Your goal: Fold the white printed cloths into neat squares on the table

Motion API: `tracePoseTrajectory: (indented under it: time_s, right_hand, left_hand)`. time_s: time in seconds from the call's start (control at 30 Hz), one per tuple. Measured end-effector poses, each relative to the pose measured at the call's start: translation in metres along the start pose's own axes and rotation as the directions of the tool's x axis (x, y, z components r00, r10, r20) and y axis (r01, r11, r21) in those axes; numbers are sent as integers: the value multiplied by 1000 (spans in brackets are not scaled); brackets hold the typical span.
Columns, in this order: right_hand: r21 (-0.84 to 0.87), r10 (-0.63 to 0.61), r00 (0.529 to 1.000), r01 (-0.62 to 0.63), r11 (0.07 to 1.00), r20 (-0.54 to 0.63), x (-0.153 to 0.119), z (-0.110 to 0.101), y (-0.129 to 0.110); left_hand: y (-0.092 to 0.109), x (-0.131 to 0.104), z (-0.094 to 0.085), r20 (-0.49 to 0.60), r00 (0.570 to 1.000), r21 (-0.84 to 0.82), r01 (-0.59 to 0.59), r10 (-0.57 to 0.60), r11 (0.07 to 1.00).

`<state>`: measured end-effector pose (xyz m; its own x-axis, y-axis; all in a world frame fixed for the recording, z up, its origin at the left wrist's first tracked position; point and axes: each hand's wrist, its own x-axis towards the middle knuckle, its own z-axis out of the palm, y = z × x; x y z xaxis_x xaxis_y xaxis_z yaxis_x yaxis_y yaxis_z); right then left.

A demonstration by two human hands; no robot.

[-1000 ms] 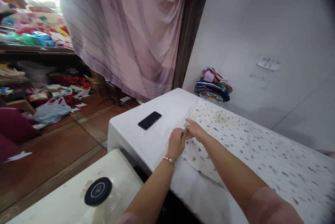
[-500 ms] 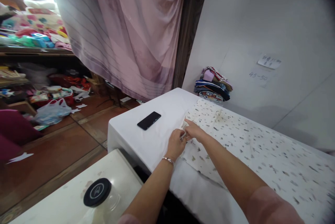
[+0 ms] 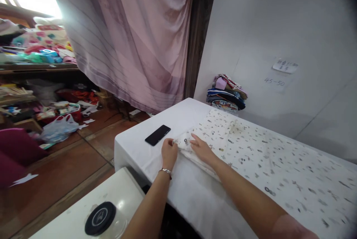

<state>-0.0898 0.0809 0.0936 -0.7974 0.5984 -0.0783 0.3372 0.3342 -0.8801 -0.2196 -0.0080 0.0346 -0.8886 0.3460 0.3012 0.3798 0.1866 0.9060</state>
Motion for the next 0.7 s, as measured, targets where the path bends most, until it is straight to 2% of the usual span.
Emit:
tracePoseTrajectory:
  time_s: [0.03,0.1,0.13,0.2,0.43,0.6,0.7]
  right_hand:
    - [-143,-57,998,57,988,8,-7,2,10]
    - [-363,-137,981,179,914,139,-23,6,30]
    - [-427,-163,962,245,870,218,-32,8,38]
    - [-488,-180,936,314,814,302,-50,12,51]
    - [-536,-141,926,322,781,351,-84,16,59]
    - [-427,-154,894,346,835,422,-90,7,60]
    - [-348,-148,936,261,900,318,-79,-10,62]
  left_hand:
    - [-3,2,-4,15,999,40,39,-40,998]
    - [-9,0,-10,43,998,137,48,-54,989]
    - [-11,-1,-11,49,998,181,30,-40,983]
    - [-12,-5,-10,49,999,256,-18,5,967]
    - [-12,-3,-8,94,993,407,-104,72,907]
    - [-9,-3,-9,104,994,492,-80,33,867]
    - [-6,-3,-8,163,986,572,-122,33,811]
